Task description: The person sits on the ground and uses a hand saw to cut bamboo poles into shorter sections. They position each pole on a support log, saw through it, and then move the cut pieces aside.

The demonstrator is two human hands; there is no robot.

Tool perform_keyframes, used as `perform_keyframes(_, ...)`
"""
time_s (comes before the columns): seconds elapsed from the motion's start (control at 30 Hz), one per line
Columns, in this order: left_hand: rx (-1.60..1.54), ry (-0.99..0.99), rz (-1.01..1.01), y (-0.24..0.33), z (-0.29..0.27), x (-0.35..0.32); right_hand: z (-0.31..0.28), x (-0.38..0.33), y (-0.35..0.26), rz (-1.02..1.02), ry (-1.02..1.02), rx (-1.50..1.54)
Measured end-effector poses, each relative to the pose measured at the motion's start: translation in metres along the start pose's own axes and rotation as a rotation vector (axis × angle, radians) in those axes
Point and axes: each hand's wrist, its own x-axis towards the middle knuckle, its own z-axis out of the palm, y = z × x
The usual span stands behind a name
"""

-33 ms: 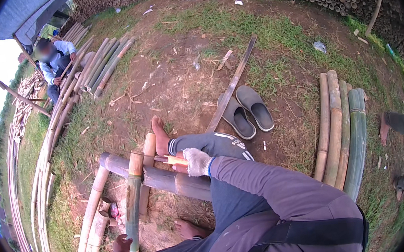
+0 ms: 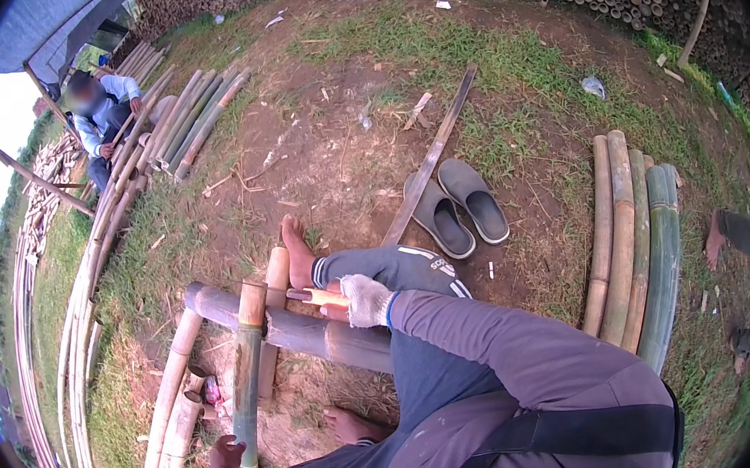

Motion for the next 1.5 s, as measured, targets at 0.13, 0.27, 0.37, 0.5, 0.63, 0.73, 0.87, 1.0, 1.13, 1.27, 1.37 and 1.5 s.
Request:
perform_keyframes(0.13, -0.002, 0.001, 0.038, 0.003, 0.001, 0.005, 0.001, 0.003, 0.007, -0.048, 0.056, -0.015)
perform_keyframes(0.27, 0.049, 0.027, 0.143, -0.01, 0.004, 0.014, -0.001, 0.008, 0.006, -0.039, 0.045, 0.006)
perform_keyframes(0.37, 0.05, 0.021, 0.122, -0.013, 0.006, 0.018, 0.0, 0.008, 0.008, -0.051, 0.062, 0.0)
perform_keyframes(0.5, 0.036, 0.013, 0.071, -0.01, 0.005, 0.013, 0.001, 0.008, 0.008, -0.015, 0.042, -0.003)
perform_keyframes(0.63, -0.002, -0.006, 0.008, 0.005, 0.002, 0.008, -0.003, 0.006, 0.007, -0.002, 0.034, -0.015)
perform_keyframes(0.73, 0.048, 0.018, 0.08, -0.005, 0.003, 0.009, -0.001, 0.007, 0.006, -0.011, 0.035, -0.018)
perform_keyframes(0.87, 0.049, 0.011, 0.114, -0.009, 0.006, 0.014, 0.001, 0.007, 0.011, -0.029, 0.055, 0.01)
perform_keyframes(1.0, 0.036, 0.018, 0.137, -0.015, 0.007, 0.015, -0.001, 0.006, 0.006, -0.006, 0.037, 0.003)
perform_keyframes(1.13, 0.046, 0.022, 0.131, -0.015, 0.008, 0.017, -0.001, 0.007, 0.008, -0.007, 0.039, -0.015)
perform_keyframes(1.27, 0.037, 0.019, 0.124, -0.015, 0.009, 0.017, -0.002, 0.006, 0.007, -0.009, 0.051, -0.034)
perform_keyframes(1.37, 0.029, 0.015, 0.117, -0.017, 0.009, 0.017, -0.001, 0.006, 0.006, -0.009, 0.041, -0.017)
perform_keyframes(1.5, 0.015, 0.011, 0.072, -0.02, 0.008, 0.015, 0.0, 0.007, 0.005, -0.018, 0.052, -0.007)
